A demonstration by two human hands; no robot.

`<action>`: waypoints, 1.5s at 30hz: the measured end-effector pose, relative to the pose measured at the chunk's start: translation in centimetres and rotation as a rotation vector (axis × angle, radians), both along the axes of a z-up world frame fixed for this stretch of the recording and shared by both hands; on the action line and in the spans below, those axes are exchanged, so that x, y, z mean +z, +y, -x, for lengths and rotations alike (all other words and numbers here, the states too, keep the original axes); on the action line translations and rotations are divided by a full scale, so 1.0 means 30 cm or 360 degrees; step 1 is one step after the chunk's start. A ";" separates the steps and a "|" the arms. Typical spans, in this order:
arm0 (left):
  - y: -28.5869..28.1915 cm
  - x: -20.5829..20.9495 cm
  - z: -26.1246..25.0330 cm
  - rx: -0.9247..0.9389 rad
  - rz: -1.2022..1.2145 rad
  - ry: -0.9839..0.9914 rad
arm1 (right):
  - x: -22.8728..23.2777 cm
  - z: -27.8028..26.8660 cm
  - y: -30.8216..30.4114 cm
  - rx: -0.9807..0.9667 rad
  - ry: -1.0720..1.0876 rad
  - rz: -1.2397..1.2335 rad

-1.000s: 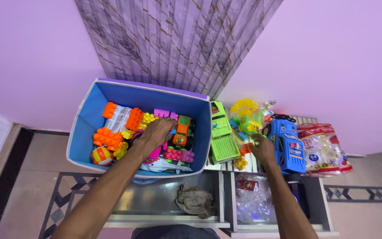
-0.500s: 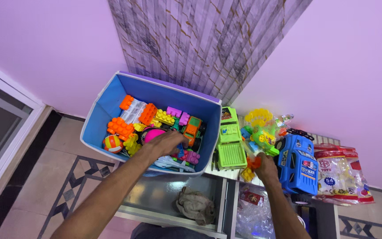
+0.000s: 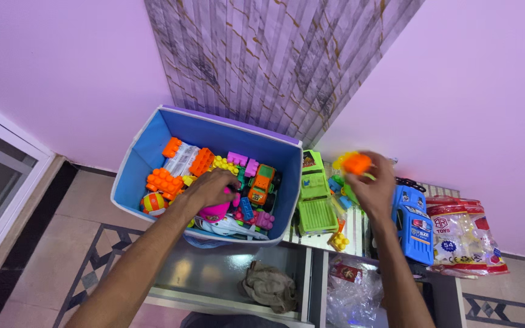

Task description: The person transfers colorful plastic building blocks from a small red basket into a large blue storage bin containing toy vehicles. The person then empties the remaining blocks onto a nearby table and continues to place them into the bin one by one.

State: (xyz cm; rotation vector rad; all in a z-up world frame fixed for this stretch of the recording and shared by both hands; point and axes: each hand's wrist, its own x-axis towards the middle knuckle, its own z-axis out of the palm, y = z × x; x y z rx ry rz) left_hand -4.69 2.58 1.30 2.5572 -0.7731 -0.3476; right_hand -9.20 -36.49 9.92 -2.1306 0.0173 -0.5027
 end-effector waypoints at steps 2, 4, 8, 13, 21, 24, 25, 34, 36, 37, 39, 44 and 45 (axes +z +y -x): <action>0.012 -0.010 -0.001 -0.0059 -0.0095 0.0087 | 0.076 -0.029 0.130 0.0292 0.0166 0.0002; 0.020 -0.025 0.000 -0.0023 -0.0074 0.0144 | 0.102 -0.049 0.246 0.0619 0.0342 0.0253; 0.039 -0.064 -0.005 -0.0097 0.0014 0.0056 | 0.027 -0.099 0.436 0.1112 0.0553 0.1009; 0.059 -0.098 0.003 -0.0072 0.0089 0.0049 | -0.127 -0.121 0.592 0.1214 0.1009 0.1512; 0.039 -0.108 -0.001 -0.0078 0.0089 0.0026 | -0.337 -0.133 0.576 0.1142 0.1101 0.1335; 0.001 -0.116 0.000 -0.0247 -0.0009 -0.0088 | -0.390 -0.137 0.543 0.1187 0.1231 0.1301; -0.015 -0.125 -0.006 -0.0326 -0.0014 -0.0099 | -0.404 -0.141 0.542 0.1235 0.1266 0.1277; -0.127 -0.153 0.025 -0.0537 -0.0703 -0.0073 | -0.356 -0.114 0.564 0.1389 0.1317 0.1304; -0.120 -0.149 0.034 -0.0524 -0.0686 -0.0092 | -0.345 -0.118 0.569 0.1380 0.1316 0.1346; -0.114 -0.148 0.036 -0.0514 -0.0673 -0.0117 | -0.343 -0.114 0.575 0.1326 0.1335 0.1329; -0.107 -0.147 0.029 -0.0489 -0.0668 -0.0160 | -0.338 -0.111 0.581 0.1215 0.1368 0.1300; -0.103 -0.155 0.013 -0.0442 -0.0746 -0.0235 | -0.310 -0.105 0.572 0.1269 0.1221 0.1340; -0.103 -0.157 0.009 -0.0433 -0.0744 -0.0224 | -0.301 -0.105 0.573 0.1263 0.1192 0.1373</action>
